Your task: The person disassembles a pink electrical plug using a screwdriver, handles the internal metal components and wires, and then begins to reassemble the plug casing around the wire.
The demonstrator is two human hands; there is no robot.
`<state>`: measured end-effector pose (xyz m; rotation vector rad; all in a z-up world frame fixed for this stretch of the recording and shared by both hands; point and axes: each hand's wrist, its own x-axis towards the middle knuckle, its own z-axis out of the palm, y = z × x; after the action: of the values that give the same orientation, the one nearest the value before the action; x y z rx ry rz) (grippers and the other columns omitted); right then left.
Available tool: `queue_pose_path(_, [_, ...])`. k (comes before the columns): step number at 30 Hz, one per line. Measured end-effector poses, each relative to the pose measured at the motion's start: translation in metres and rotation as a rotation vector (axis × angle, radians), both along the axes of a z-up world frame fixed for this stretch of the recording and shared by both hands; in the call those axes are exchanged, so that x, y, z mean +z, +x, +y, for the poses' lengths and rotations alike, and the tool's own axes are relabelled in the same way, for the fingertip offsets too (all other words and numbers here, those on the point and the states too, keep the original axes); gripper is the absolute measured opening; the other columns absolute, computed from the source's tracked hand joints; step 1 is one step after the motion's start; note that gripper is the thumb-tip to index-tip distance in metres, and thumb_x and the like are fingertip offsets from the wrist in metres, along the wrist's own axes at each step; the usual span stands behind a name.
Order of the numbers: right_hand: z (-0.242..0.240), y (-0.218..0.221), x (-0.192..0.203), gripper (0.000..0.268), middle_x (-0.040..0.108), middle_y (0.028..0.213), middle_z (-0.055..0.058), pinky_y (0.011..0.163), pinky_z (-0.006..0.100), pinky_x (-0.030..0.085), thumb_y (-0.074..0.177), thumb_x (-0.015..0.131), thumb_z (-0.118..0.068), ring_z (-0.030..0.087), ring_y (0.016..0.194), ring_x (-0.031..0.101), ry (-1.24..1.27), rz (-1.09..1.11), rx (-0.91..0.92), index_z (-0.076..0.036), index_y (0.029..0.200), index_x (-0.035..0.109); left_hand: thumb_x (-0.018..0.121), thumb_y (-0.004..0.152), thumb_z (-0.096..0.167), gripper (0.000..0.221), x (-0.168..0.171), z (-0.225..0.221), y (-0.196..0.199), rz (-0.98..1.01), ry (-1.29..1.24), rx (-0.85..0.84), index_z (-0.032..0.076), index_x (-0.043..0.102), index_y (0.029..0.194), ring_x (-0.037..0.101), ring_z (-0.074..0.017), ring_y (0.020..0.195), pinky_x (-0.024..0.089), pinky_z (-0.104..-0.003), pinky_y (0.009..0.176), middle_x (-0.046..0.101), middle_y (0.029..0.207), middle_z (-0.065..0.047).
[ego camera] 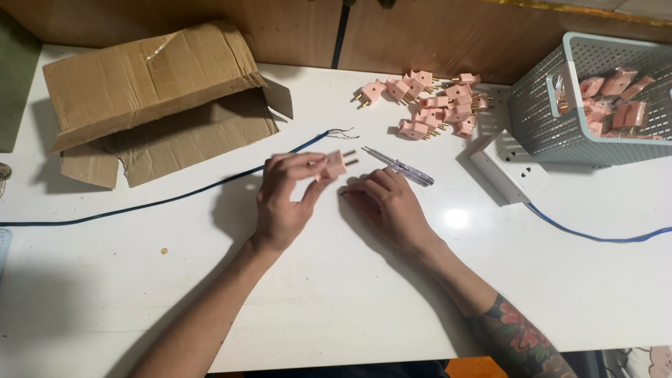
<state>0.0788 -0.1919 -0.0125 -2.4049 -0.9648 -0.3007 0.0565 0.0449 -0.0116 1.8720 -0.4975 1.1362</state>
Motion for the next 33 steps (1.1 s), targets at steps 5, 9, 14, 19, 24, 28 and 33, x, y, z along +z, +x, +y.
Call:
queue_pose_path(5, [-0.010,0.000,-0.009,0.012,0.072,0.093,0.006,0.084,0.039,0.052,0.103,0.086,-0.021,0.026,0.091,0.068,-0.054,0.026,-0.014,-0.011,0.107,0.082,0.096,0.096,0.010,0.026,-0.004,0.001,0.001,-0.094,0.126,-0.026,0.013,0.085,0.120,0.080,-0.0242,0.098,0.061,-0.039,0.090,0.084,0.120,-0.008])
queue_pose_path(9, [-0.026,0.000,-0.021,0.011,0.069,0.093,0.006,0.083,0.038,0.050,0.107,0.079,-0.021,0.025,0.091,0.066,-0.110,0.022,-0.027,-0.010,0.108,0.079,0.094,0.098,0.012,0.019,0.002,0.000,0.000,-0.160,0.272,-0.036,0.012,0.087,0.115,0.080,-0.0264,0.098,0.061,-0.040,0.087,0.082,0.121,-0.011])
queue_pose_path(14, [-0.052,0.003,0.025,0.013,0.067,0.094,0.008,0.089,0.042,0.056,0.109,0.077,-0.018,0.026,0.093,0.067,0.392,0.433,-0.033,-0.007,0.115,0.080,0.081,0.109,0.005,0.010,0.020,-0.007,-0.004,-0.233,0.460,-0.030,0.015,0.084,0.110,0.082,-0.0250,0.102,0.060,-0.039,0.085,0.083,0.117,-0.008])
queue_pose_path(19, [-0.039,-0.011,0.052,0.012,0.068,0.097,0.007,0.092,0.041,0.057,0.103,0.087,-0.018,0.025,0.096,0.069,0.441,0.403,0.021,-0.008,0.110,0.085,0.081,0.108,0.005,0.013,0.027,-0.019,-0.002,-0.327,0.557,-0.040,0.017,0.081,0.106,0.085,-0.0222,0.101,0.061,-0.037,0.082,0.085,0.112,-0.005])
queue_pose_path(24, [-0.039,-0.013,0.050,0.012,0.065,0.110,0.011,0.094,0.045,0.058,0.102,0.087,-0.015,0.028,0.101,0.066,0.410,0.329,0.051,-0.008,0.111,0.084,0.079,0.106,-0.001,0.015,0.020,-0.022,-0.004,-0.346,0.547,-0.101,0.014,0.079,0.100,0.085,-0.0223,0.095,0.063,-0.034,0.075,0.085,0.111,-0.010])
queue_pose_path(28, [-0.034,-0.012,0.047,0.022,0.070,0.125,0.015,0.096,0.045,0.060,0.099,0.090,-0.013,0.028,0.113,0.071,0.514,0.447,0.055,-0.008,0.118,0.081,0.081,0.106,0.000,0.014,0.023,-0.025,-0.003,-0.352,0.533,-0.111,0.012,0.080,0.100,0.085,-0.0230,0.093,0.064,-0.032,0.074,0.085,0.109,-0.012])
queue_pose_path(33, [-0.030,-0.006,0.021,0.037,0.077,0.125,0.020,0.093,0.043,0.066,0.111,0.069,-0.008,0.028,0.116,0.077,0.901,0.720,0.023,0.004,0.145,0.061,0.082,0.105,0.001,0.009,0.029,-0.013,0.000,-0.313,0.462,-0.137,0.008,0.087,0.108,0.086,-0.0277,0.096,0.069,-0.036,0.073,0.086,0.114,-0.017])
